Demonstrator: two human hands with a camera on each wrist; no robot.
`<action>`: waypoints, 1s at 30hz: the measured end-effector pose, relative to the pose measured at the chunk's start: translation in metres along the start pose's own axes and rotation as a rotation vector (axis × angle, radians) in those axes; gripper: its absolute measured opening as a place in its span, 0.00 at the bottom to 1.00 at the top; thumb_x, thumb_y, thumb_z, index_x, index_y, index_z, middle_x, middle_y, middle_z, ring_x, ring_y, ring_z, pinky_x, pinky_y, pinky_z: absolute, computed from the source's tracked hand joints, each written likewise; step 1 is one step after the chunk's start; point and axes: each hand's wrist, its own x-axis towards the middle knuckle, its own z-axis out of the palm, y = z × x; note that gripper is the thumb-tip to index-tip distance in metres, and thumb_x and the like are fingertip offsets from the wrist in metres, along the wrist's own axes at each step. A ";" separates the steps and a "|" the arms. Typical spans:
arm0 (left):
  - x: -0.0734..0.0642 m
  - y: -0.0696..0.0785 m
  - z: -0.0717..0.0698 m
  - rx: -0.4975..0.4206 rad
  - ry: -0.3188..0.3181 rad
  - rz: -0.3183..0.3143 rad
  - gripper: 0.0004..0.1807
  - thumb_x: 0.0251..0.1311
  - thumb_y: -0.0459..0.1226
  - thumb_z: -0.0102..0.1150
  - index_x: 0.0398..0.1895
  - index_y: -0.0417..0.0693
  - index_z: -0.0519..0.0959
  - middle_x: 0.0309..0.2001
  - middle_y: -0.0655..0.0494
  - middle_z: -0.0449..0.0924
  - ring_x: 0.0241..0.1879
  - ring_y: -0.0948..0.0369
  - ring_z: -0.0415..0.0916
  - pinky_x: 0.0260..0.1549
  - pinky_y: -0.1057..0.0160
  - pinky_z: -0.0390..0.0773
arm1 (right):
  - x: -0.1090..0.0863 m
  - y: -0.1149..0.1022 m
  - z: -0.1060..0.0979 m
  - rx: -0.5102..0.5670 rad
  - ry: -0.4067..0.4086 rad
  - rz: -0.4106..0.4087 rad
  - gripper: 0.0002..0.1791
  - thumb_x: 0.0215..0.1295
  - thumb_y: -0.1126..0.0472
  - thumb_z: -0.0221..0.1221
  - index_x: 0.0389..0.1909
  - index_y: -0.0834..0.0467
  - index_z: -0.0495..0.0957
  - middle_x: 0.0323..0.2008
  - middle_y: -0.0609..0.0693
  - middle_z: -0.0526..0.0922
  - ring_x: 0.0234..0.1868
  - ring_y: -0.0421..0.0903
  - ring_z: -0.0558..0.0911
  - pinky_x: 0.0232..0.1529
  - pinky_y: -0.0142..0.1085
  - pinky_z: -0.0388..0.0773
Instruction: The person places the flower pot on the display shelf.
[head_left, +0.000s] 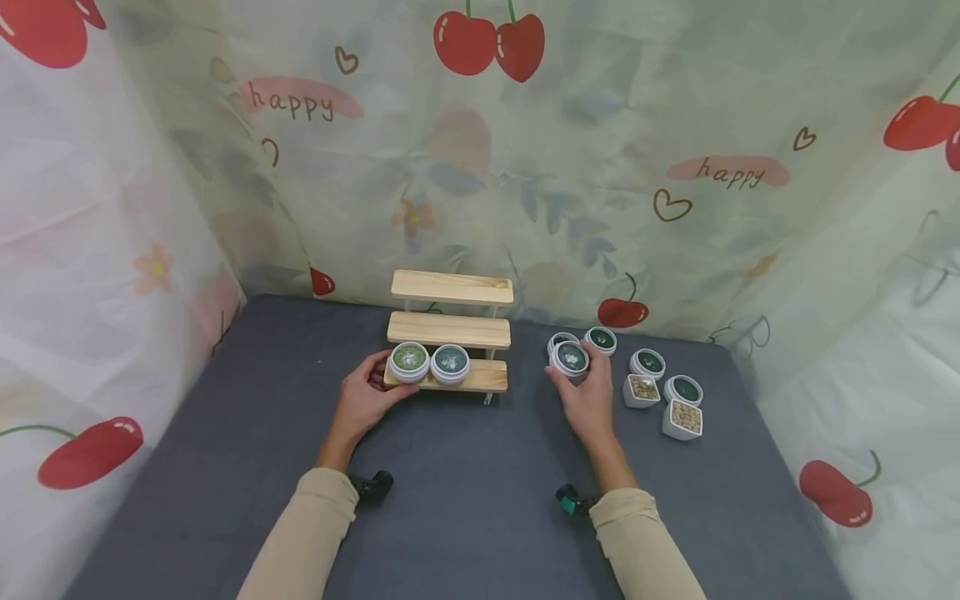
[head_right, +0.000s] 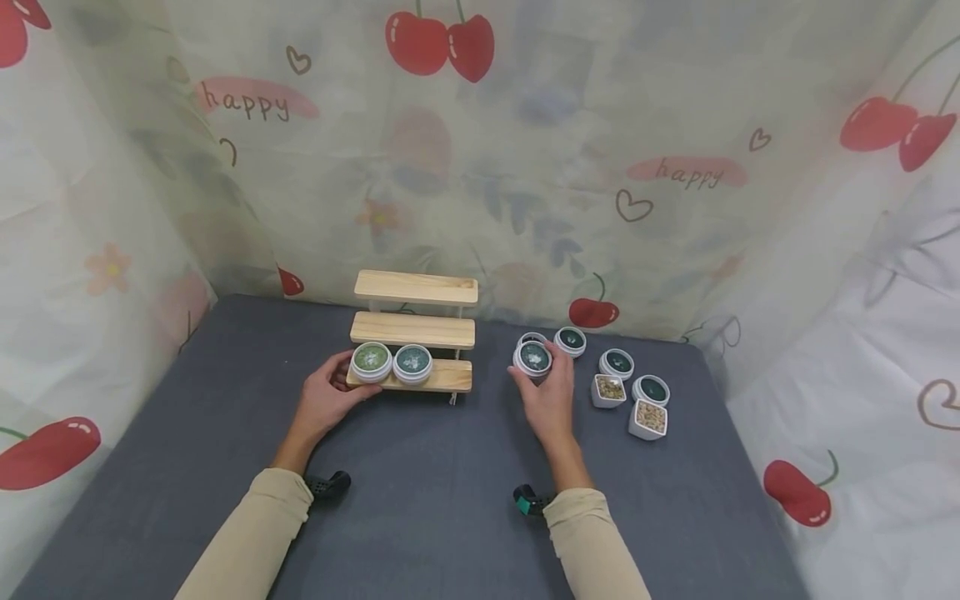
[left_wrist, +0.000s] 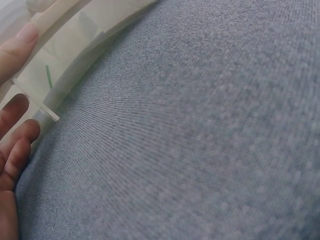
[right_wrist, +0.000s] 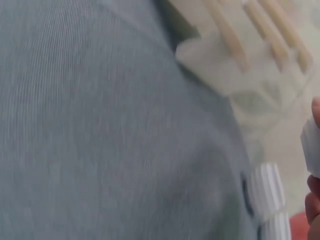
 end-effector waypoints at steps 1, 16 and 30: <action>0.000 0.000 0.000 -0.002 0.001 -0.001 0.44 0.42 0.49 0.84 0.66 0.53 0.76 0.45 0.49 0.83 0.36 0.60 0.77 0.35 0.71 0.74 | 0.000 -0.004 0.002 0.015 -0.011 -0.002 0.42 0.55 0.61 0.76 0.68 0.65 0.67 0.61 0.65 0.73 0.60 0.60 0.74 0.62 0.49 0.69; -0.002 -0.004 0.000 0.002 0.006 -0.001 0.44 0.42 0.51 0.84 0.65 0.53 0.77 0.44 0.50 0.83 0.35 0.62 0.77 0.34 0.71 0.75 | -0.015 -0.043 0.035 0.031 -0.176 -0.124 0.41 0.51 0.62 0.78 0.66 0.65 0.71 0.55 0.62 0.80 0.53 0.57 0.81 0.50 0.45 0.76; 0.000 -0.003 0.000 0.015 0.003 0.014 0.45 0.42 0.51 0.84 0.67 0.53 0.76 0.46 0.50 0.84 0.36 0.63 0.78 0.36 0.71 0.76 | -0.023 -0.045 0.061 0.096 -0.244 -0.130 0.39 0.52 0.58 0.78 0.67 0.55 0.75 0.56 0.59 0.73 0.52 0.50 0.79 0.52 0.42 0.81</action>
